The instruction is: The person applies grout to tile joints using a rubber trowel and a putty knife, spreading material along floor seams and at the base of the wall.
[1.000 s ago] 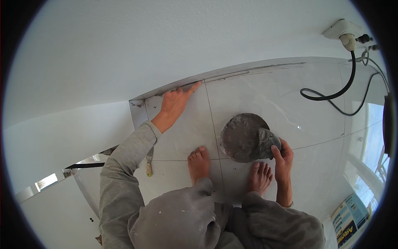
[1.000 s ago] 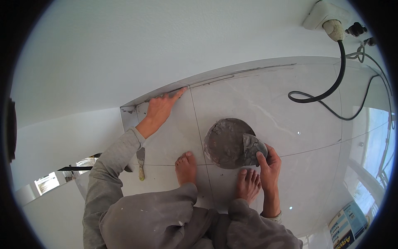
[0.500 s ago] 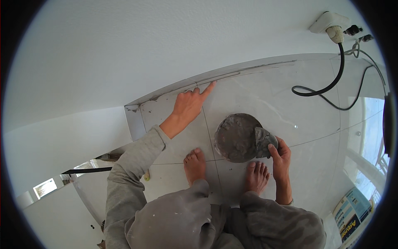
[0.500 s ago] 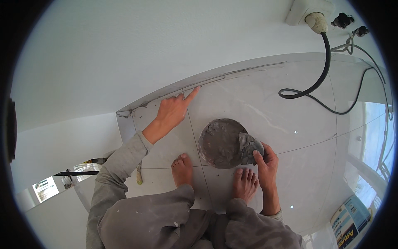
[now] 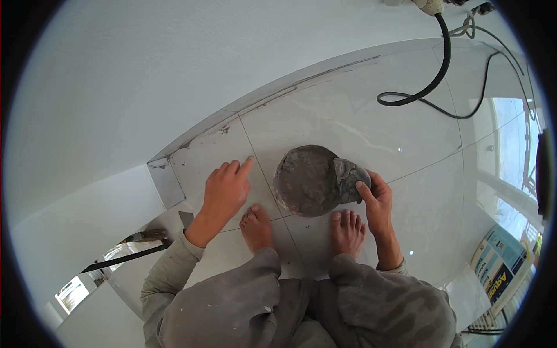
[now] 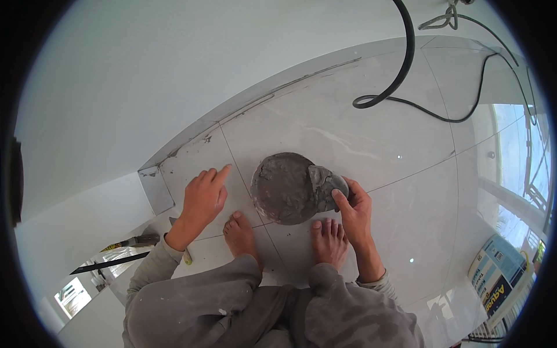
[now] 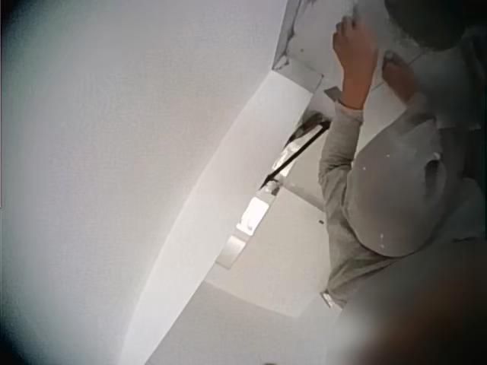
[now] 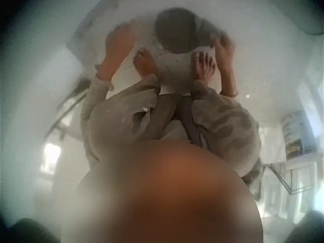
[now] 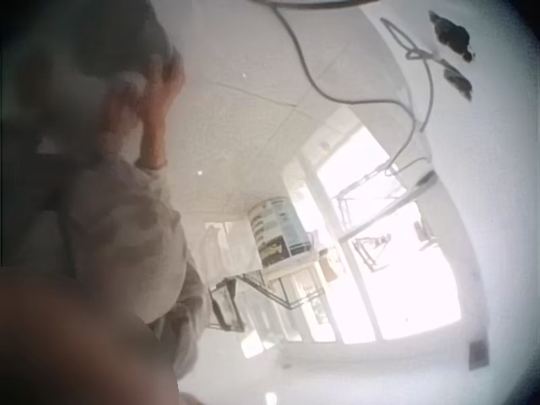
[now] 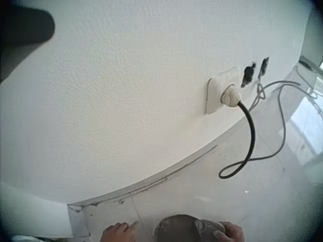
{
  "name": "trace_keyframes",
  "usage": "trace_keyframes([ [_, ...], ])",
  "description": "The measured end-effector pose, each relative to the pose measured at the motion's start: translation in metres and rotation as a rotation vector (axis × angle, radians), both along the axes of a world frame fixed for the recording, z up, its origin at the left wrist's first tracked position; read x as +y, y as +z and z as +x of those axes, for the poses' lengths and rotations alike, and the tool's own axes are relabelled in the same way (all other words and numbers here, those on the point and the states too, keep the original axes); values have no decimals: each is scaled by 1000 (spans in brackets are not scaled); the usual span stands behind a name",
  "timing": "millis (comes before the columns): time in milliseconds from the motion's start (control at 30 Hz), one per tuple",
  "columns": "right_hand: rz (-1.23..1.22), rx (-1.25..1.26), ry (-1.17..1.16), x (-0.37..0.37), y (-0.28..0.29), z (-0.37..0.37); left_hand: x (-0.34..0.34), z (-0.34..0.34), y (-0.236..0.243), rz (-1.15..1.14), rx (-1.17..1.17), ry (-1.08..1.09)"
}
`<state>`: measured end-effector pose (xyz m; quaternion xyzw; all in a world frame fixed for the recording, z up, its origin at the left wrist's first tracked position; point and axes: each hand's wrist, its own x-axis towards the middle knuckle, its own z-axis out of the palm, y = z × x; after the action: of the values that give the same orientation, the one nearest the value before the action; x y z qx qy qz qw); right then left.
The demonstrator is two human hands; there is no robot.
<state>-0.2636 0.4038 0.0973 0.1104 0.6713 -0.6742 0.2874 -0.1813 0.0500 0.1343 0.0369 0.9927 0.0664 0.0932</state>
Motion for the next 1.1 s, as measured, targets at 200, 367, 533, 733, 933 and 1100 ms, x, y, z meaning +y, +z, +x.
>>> trace_keyframes([
  [200,9,64,52,-12,-3,7,106,32,-21,313,-4,-316],
  [367,25,59,52,-7,0,6,123,37,-41,165,41,-338],
  [533,43,53,81,-8,0,7,118,34,-39,209,13,-316],
  [733,43,47,97,-9,0,6,96,35,-15,507,89,-92],
  [933,35,84,68,-12,-3,7,2,33,-43,1227,308,1165],
  [1100,29,65,70,-8,-1,3,-33,-25,-75,1533,615,1484],
])
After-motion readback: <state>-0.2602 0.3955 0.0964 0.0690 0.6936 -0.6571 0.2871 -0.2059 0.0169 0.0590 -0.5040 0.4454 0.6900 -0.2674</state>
